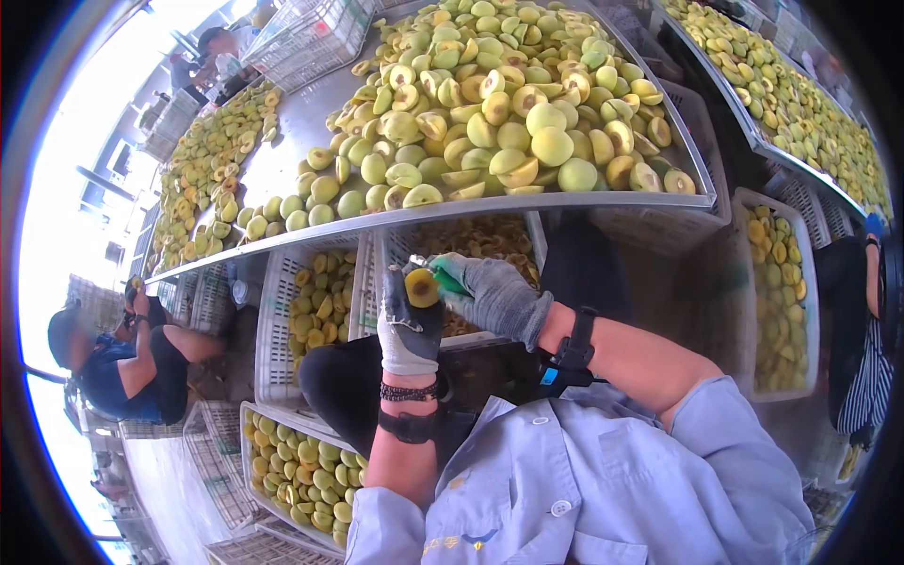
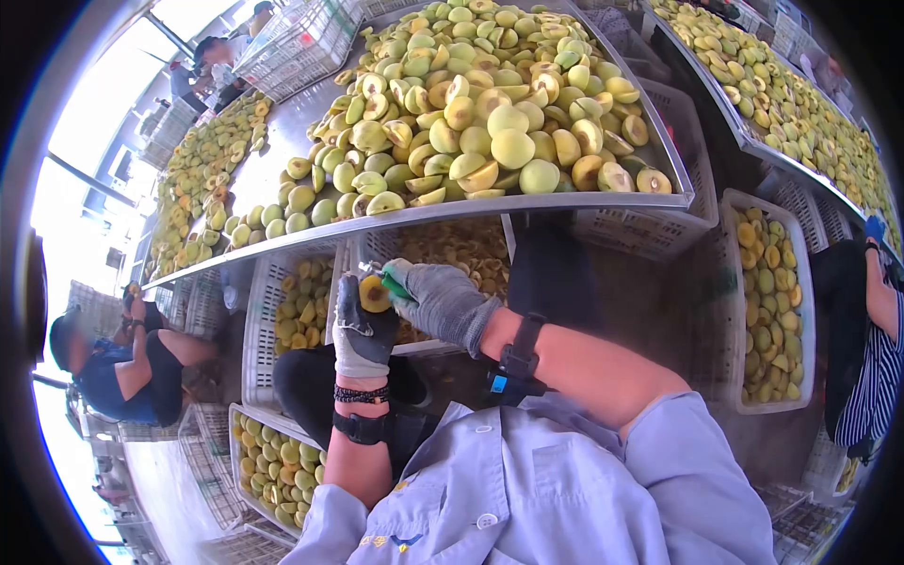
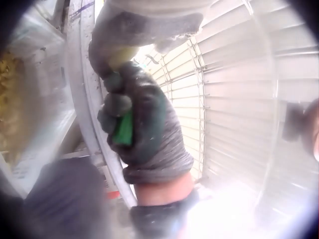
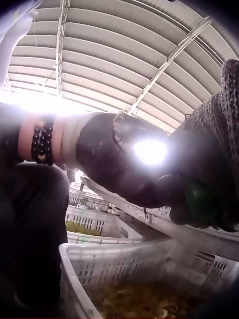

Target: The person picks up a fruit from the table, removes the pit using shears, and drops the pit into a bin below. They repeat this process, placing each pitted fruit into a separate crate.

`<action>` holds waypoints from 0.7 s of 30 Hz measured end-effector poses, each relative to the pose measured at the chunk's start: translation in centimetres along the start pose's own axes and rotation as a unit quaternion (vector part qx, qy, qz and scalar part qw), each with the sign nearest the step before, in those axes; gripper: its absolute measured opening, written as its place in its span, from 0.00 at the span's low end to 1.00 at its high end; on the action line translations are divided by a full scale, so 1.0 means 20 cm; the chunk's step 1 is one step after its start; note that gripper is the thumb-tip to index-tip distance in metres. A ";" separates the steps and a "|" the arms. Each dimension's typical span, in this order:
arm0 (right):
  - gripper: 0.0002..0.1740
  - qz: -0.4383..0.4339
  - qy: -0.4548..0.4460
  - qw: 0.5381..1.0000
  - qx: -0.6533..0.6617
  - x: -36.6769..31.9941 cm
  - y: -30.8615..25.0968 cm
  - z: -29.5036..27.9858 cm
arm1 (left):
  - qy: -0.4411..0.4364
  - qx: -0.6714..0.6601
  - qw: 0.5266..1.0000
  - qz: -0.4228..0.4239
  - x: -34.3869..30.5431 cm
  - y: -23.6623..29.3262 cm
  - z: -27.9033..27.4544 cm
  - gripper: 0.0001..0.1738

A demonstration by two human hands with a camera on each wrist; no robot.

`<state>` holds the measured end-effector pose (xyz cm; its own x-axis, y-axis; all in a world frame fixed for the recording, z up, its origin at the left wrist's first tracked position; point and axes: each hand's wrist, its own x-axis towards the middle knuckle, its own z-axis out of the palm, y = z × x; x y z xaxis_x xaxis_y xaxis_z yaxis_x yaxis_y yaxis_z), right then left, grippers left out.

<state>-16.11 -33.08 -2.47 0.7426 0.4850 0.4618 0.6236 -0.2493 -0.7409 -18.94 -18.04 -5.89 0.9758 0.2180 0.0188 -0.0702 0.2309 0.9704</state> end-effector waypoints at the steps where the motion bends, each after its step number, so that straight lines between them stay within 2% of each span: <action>1: 0.11 0.040 -0.017 0.998 -0.048 -0.01 -0.03 -0.01 | 0.024 -0.178 0.984 -0.021 -0.03 0.02 0.03 0.18; 2: 0.10 0.080 -0.034 0.992 -0.096 -0.02 -0.05 -0.02 | 0.047 -0.350 0.935 -0.041 -0.06 0.08 0.08 0.18; 3: 0.10 0.082 -0.035 0.991 -0.096 -0.04 -0.05 -0.01 | 0.048 -0.340 0.938 -0.045 -0.09 0.14 0.13 0.23; 5: 0.09 0.097 -0.108 0.977 -0.157 -0.07 -0.05 0.02 | 0.047 -0.317 0.947 -0.034 -0.08 0.10 0.13 0.23; 6: 0.09 0.097 -0.108 0.977 -0.158 -0.08 -0.06 0.02 | 0.045 -0.293 0.955 -0.019 -0.06 0.07 0.12 0.23; 7: 0.09 0.089 -0.109 0.974 -0.179 -0.08 -0.07 0.03 | 0.070 -0.371 0.925 -0.054 -0.04 0.04 0.12 0.23; 8: 0.09 0.082 -0.110 0.970 -0.199 -0.09 -0.08 0.03 | 0.070 -0.371 0.925 -0.054 -0.05 0.04 0.13 0.23; 10: 0.08 0.066 -0.109 0.965 -0.229 -0.08 -0.07 0.04 | 0.055 -0.328 0.941 -0.056 -0.06 0.06 0.15 0.22; 15: 0.08 0.026 -0.110 0.954 -0.277 -0.09 -0.05 0.05 | 0.088 -0.261 0.960 -0.041 -0.09 0.06 0.19 0.21; 17: 0.10 0.049 -0.128 0.961 -0.239 -0.09 -0.05 0.05 | 0.079 -0.181 0.980 0.023 -0.10 0.03 0.20 0.22; 21: 0.12 0.111 -0.154 0.972 -0.141 -0.08 -0.09 0.03 | 0.093 -0.155 0.983 0.036 -0.11 0.02 0.22 0.22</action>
<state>-18.57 -33.03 -2.21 0.7849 0.6107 0.1053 0.5309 -0.5750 -0.6225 -20.09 -22.64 -4.45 0.9134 0.4070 0.0116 -0.2247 0.4802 0.8479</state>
